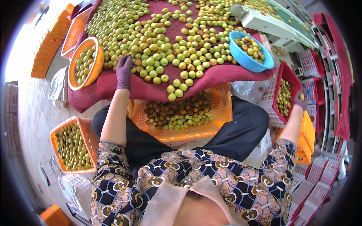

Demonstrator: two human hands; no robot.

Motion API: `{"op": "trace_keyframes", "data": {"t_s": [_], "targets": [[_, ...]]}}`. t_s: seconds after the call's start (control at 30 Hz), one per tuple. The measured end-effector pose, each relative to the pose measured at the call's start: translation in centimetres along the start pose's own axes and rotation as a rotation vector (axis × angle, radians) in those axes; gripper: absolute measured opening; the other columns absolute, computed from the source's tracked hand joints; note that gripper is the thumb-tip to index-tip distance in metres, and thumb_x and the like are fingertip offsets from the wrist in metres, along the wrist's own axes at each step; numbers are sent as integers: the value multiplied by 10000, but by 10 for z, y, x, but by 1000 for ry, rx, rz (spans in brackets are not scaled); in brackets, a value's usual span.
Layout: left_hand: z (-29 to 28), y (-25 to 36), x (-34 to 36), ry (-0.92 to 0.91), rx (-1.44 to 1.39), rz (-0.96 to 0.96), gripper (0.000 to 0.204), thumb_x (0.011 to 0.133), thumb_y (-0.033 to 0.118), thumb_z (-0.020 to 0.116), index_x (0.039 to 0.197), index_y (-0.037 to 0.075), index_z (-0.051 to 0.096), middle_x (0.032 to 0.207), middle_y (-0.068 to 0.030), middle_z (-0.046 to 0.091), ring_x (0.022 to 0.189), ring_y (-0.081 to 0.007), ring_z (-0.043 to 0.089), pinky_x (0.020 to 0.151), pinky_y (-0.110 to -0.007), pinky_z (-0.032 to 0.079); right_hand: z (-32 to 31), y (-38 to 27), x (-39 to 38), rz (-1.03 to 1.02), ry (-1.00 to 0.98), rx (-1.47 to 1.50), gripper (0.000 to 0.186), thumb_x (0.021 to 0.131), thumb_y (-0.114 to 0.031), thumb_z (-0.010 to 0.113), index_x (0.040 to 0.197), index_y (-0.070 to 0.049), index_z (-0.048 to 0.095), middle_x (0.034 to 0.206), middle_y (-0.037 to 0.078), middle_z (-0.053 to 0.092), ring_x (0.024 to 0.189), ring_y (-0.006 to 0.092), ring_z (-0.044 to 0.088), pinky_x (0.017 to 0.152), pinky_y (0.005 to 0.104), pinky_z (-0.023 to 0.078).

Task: The person sits on the floor and sorts green olives from a large pile on a red cloth into an orange basket lined with plastic. They repeatedly scoop olives with gloved hands and transfer them into the basket.

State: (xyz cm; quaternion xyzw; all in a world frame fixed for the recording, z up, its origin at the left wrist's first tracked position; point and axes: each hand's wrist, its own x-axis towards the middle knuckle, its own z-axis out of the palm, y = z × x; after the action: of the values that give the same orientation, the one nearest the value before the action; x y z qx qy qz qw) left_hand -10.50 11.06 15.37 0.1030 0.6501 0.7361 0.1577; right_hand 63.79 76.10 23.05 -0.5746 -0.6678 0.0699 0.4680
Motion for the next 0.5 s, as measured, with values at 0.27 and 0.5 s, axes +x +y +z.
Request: {"op": "trace_keyframes", "data": {"t_s": [0.27, 0.5], "targets": [[-4, 35, -28, -375, 1394, 237, 559, 775, 350, 799, 1280, 160, 653, 1214, -165, 639, 1140, -359, 600, 988, -442, 488, 123, -309, -218, 298, -1079, 708, 409, 1026, -267, 546, 1357, -28, 574, 1161, 97, 652, 1028, 182, 657, 917, 337, 558], [5, 23, -38, -550, 1278, 413, 272, 741, 300, 785, 948, 132, 731, 932, -93, 694, 859, -315, 685, 767, -430, 558, 206, -472, -405, -779, -1272, 260, 215, 945, -120, 596, 1146, -115, 673, 1138, 145, 683, 1068, 337, 651, 911, 417, 517]]}}
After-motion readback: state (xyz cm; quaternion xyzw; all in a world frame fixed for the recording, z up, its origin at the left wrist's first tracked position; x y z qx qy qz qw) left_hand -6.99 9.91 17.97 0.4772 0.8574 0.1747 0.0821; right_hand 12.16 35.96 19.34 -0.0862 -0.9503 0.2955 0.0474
